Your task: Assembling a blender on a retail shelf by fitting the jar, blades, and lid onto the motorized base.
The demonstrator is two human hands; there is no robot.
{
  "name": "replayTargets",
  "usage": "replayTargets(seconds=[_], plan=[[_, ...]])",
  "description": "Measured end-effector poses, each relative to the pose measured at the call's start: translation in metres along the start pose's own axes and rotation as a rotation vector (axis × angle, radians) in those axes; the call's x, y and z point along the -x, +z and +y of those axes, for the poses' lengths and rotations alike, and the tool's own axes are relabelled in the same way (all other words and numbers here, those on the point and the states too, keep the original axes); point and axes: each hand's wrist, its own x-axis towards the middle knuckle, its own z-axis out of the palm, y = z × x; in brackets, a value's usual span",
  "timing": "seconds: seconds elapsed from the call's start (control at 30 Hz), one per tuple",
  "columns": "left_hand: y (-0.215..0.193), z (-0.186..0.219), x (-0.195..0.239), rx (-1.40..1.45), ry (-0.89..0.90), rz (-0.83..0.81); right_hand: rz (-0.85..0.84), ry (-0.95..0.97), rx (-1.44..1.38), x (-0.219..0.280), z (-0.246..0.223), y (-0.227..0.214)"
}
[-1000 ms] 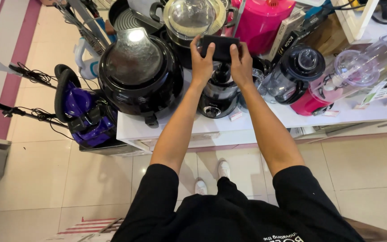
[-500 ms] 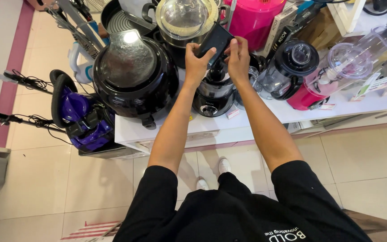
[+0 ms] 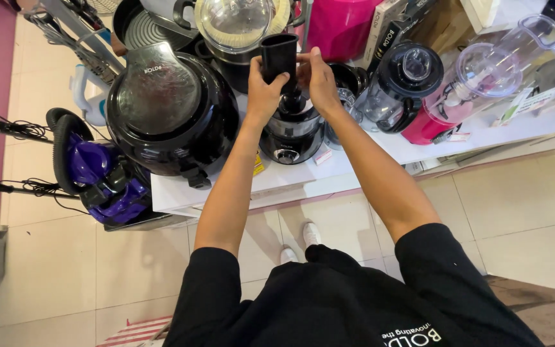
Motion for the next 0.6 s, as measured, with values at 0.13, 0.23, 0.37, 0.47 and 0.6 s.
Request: replayTargets(seconds=[0.13,0.23,0.37,0.47,0.6], plan=[[0.004,-0.01,0.003,0.064,0.169,0.128,-0.106,-0.223,0.313,0.001,-0.003,-0.016],[0.01,-0.016,0.004,0.277,0.255,0.094,-0.23,-0.359,0.442,-0.005,-0.001,-0.025],[0.012,-0.009,0.015,0.179,0.199,0.236,-0.482,-0.424,0.876,-0.016,0.01,-0.031],[0.006,0.02,0.027,0.162,0.306,0.297,-0.468,-0.435,0.808,-0.019,0.012,-0.032],[0.0,0.04,0.035,0.013,0.43,0.333,-0.392,-0.536,0.631,-0.019,0.006,-0.032]])
